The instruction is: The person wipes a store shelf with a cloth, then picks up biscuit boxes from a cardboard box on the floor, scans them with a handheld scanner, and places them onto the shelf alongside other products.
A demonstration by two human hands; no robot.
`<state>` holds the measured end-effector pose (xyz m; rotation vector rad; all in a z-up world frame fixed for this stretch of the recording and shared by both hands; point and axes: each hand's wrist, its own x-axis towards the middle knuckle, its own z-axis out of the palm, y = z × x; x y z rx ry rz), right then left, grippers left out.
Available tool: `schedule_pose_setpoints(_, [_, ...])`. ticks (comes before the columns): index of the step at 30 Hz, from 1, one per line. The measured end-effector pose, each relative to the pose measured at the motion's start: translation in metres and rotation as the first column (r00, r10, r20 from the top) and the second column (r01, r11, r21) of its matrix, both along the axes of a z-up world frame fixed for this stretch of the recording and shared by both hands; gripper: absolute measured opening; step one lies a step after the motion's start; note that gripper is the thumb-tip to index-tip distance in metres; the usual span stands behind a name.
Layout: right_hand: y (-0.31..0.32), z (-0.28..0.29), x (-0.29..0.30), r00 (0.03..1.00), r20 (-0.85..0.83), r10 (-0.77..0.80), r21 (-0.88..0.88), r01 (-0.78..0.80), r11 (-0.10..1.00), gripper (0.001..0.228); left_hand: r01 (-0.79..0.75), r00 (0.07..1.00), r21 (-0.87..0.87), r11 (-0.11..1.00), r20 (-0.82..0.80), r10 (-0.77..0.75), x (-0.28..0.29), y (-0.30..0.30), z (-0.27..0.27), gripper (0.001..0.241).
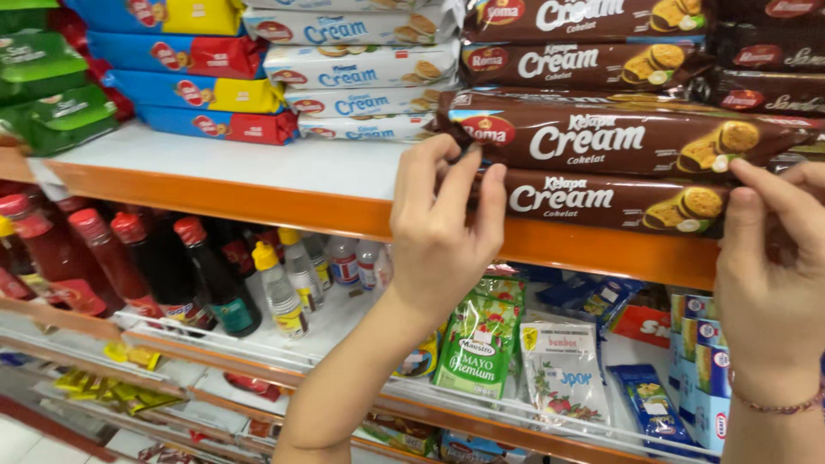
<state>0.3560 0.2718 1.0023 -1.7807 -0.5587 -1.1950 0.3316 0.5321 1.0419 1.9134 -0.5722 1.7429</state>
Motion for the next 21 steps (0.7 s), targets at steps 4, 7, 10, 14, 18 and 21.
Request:
schedule_pose_setpoints(4, [0.001,-0.003,0.004,0.998,0.059,-0.034,-0.113,0.041,0.993,0.019,0.038,0.998,0.034,0.999,-0.048,-0.037,-0.001,0.002,0.0,0.03])
schedule_pose_setpoints(7, [0.009,-0.002,0.006,0.99,0.134,-0.036,-0.122,0.053,0.991,0.016,0.084,0.995,0.043,0.995,-0.051,-0.082,-0.005,0.007,-0.001,0.037])
schedule_pose_setpoints(10, [0.017,-0.002,0.003,0.998,0.057,-0.012,-0.055,0.015,0.998,0.02,0.096,0.994,0.035,0.995,-0.063,-0.094,-0.015,0.009,-0.011,0.045])
schedule_pose_setpoints(14, [0.022,-0.02,-0.008,0.995,-0.04,0.088,0.109,-0.083,0.991,0.018,0.137,0.986,0.078,0.987,-0.104,-0.129,-0.037,0.001,-0.036,0.042])
schedule_pose_setpoints(18, [0.011,-0.068,-0.028,0.969,0.091,-0.229,-0.045,0.234,0.971,0.022,0.202,0.974,0.175,0.964,-0.136,-0.179,-0.058,-0.014,-0.066,0.043])
schedule_pose_setpoints(21, [0.006,-0.109,-0.044,0.969,0.156,-0.193,-0.041,0.202,0.979,0.025,0.302,0.943,0.166,0.939,-0.194,-0.269,-0.073,-0.027,-0.088,0.043])
